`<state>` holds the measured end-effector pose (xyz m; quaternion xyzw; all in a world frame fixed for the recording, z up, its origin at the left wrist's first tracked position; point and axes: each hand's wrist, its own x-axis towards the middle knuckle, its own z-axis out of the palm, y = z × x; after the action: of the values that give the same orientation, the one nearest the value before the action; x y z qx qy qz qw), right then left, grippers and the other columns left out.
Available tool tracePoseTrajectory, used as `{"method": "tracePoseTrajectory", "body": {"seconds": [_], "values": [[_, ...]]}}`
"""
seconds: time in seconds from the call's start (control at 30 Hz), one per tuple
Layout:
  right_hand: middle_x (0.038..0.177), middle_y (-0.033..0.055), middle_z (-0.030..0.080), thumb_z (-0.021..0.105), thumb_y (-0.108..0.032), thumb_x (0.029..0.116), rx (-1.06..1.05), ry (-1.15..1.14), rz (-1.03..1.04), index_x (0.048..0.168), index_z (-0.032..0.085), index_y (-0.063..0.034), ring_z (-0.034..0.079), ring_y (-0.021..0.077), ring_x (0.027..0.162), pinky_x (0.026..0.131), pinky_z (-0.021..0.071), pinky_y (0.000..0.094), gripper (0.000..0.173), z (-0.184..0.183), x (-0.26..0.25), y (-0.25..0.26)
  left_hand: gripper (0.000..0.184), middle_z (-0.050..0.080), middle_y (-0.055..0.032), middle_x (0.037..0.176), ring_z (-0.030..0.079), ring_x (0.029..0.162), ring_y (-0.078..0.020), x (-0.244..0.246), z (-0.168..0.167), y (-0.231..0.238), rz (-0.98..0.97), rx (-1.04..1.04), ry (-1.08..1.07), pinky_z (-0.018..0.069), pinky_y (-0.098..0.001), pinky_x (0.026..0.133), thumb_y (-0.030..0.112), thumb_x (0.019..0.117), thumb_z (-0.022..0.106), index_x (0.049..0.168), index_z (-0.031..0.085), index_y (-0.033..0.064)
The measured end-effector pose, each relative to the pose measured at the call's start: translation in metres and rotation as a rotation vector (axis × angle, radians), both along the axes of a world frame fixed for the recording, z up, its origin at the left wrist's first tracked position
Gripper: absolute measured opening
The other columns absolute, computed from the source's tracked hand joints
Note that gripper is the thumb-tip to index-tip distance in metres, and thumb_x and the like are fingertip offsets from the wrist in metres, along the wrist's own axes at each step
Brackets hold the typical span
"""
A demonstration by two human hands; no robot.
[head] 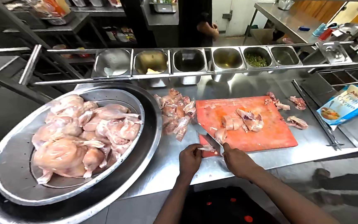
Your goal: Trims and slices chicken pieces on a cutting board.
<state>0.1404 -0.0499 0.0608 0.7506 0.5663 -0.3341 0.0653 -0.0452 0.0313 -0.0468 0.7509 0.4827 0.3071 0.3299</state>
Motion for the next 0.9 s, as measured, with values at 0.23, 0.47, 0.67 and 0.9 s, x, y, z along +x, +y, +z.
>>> {"method": "tracePoseTrajectory", "body": {"seconds": [0.23, 0.47, 0.67, 0.9], "values": [[0.096, 0.0158, 0.068, 0.046, -0.024, 0.1050, 0.015, -0.050, -0.053, 0.129, 0.047, -0.0102, 0.071, 0.0373, 0.093, 0.078, 0.0572, 0.0554, 0.027, 0.004, -0.019, 0.016, 0.016, 0.076, -0.0019, 0.097, 0.071, 0.075, -0.0110, -0.011, -0.004, -0.019, -0.104, 0.164, 0.002, 0.0616, -0.0319, 0.070, 0.017, 0.0901, 0.066, 0.098, 0.079, 0.0117], [0.094, 0.0168, 0.070, 0.053, -0.021, 0.1022, 0.128, -0.108, -0.125, 0.131, 0.048, -0.0092, 0.072, 0.0384, 0.090, 0.073, 0.0581, 0.0558, 0.031, -0.004, -0.033, 0.040, 0.020, 0.077, -0.0005, 0.099, 0.073, 0.082, -0.0102, -0.032, 0.002, -0.026, -0.155, 0.263, 0.029, 0.0626, -0.0308, 0.074, 0.020, 0.0929, 0.062, 0.098, 0.080, 0.0122], [0.089, 0.0164, 0.067, 0.048, -0.029, 0.1083, 0.234, 0.159, -0.194, 0.129, 0.053, -0.0096, 0.070, 0.0349, 0.080, 0.071, 0.0569, 0.0555, 0.029, -0.017, -0.001, 0.036, 0.016, 0.073, -0.0005, 0.093, 0.069, 0.073, -0.0052, -0.064, 0.007, -0.025, 0.069, 0.152, -0.150, 0.0606, -0.0237, 0.065, 0.019, 0.0916, 0.065, 0.098, 0.076, 0.0102], [0.068, 0.0106, 0.059, 0.048, -0.031, 0.1090, 0.530, 0.547, -0.607, 0.135, 0.049, -0.0121, 0.058, 0.0226, 0.047, 0.047, 0.0544, 0.0403, 0.032, -0.009, 0.056, -0.039, 0.016, 0.070, -0.0083, 0.105, 0.071, 0.085, -0.0125, -0.010, 0.039, 0.010, 0.059, 0.040, -0.364, 0.0627, -0.0304, 0.076, 0.009, 0.0937, 0.066, 0.107, 0.069, 0.0018]]}}
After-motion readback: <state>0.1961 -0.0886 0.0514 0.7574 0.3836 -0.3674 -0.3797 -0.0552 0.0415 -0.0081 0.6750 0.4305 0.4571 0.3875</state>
